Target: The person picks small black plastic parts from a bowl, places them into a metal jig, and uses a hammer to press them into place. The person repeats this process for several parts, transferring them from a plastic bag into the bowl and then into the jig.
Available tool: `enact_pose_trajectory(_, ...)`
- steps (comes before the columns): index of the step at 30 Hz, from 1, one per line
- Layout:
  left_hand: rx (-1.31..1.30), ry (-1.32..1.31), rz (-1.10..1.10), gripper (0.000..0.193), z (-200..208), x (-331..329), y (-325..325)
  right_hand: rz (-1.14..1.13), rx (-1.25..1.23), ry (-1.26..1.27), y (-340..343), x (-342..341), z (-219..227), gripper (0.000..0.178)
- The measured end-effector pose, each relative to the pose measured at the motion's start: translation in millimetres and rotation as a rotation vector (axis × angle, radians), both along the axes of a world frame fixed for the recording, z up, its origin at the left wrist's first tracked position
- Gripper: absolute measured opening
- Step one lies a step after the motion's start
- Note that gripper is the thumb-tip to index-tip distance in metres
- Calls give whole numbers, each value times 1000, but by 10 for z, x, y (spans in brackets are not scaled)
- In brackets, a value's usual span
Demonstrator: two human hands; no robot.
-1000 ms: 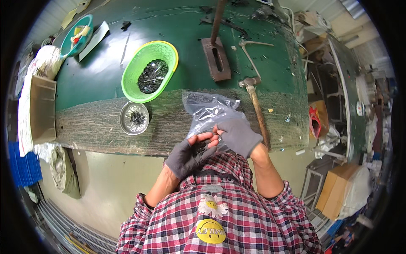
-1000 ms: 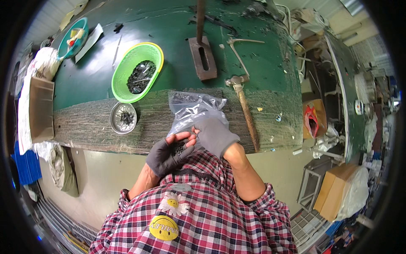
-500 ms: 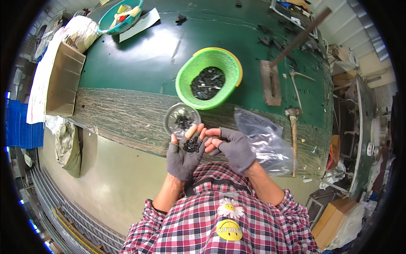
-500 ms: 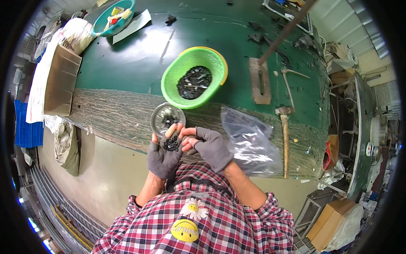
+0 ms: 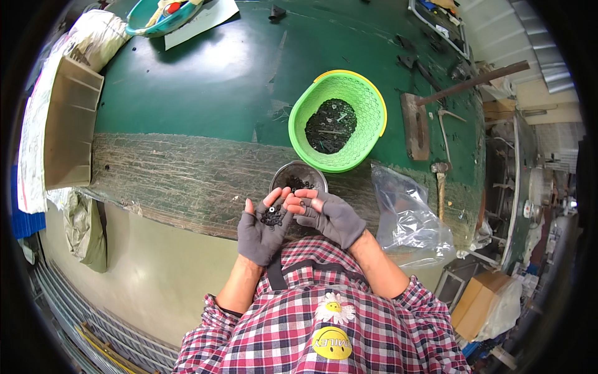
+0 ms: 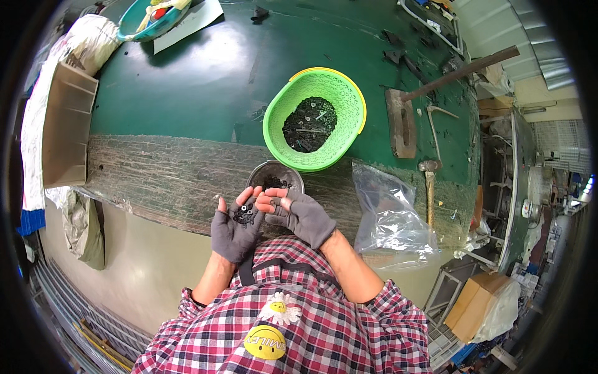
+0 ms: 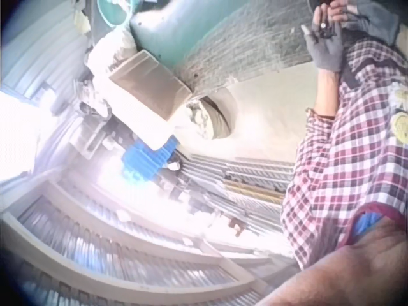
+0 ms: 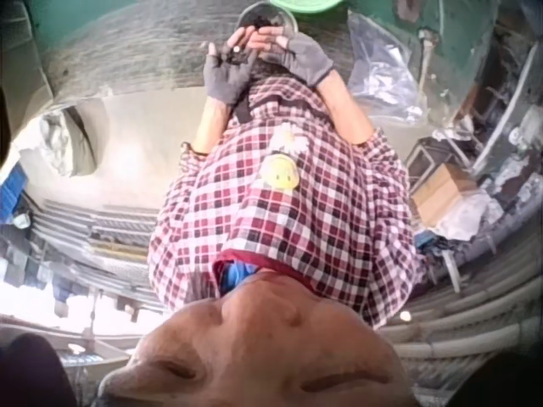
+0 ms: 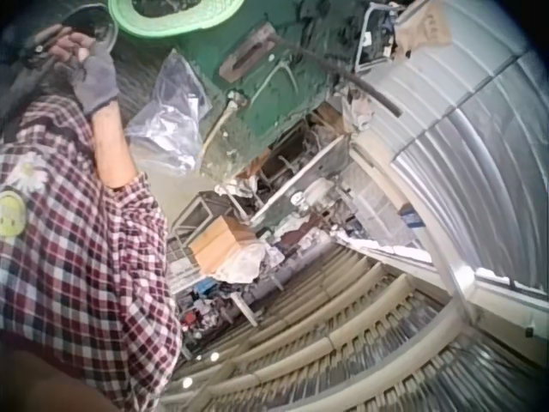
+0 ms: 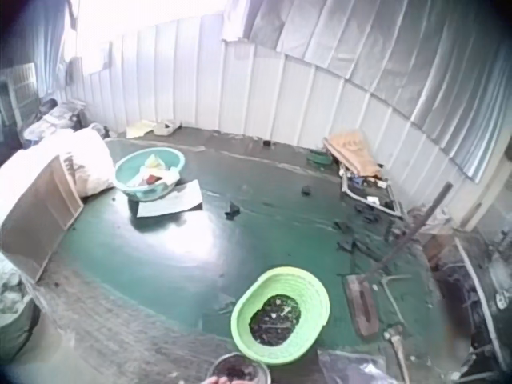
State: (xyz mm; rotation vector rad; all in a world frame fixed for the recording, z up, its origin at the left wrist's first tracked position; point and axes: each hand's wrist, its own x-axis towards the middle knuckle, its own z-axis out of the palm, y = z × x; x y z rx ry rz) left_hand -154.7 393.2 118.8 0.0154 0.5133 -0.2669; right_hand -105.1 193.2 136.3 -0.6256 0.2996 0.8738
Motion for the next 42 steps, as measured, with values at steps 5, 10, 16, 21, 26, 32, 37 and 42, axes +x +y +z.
enact_pose_trajectory(5,-85,51,-20,68,-4,170,-39,-51,-313,-9,-66,-59,-172,35)
enact_pose_trajectory(10,-85,39,-30,71,-32,259,-99,-22,-849,-134,97,96,-15,17)
enact_pose_trajectory(16,-15,-2,-103,73,-107,308,-115,-57,-1050,-1035,221,170,-69,18)
enact_pose_trajectory(21,-8,-36,-203,76,-181,314,-97,72,-1036,-1210,363,255,-43,22)
enact_pose_trajectory(26,21,-22,-229,77,-209,315,-104,75,-1069,-1119,265,248,-211,16)
enact_pose_trajectory(32,28,73,-202,75,-169,306,-91,-28,-988,-877,212,205,-370,14)
enact_pose_trajectory(37,-12,118,-172,74,-148,291,-57,-94,-707,-440,176,187,-366,18)
enact_pose_trajectory(42,-27,103,-173,76,-191,260,-26,-95,-680,-472,150,163,-401,19)
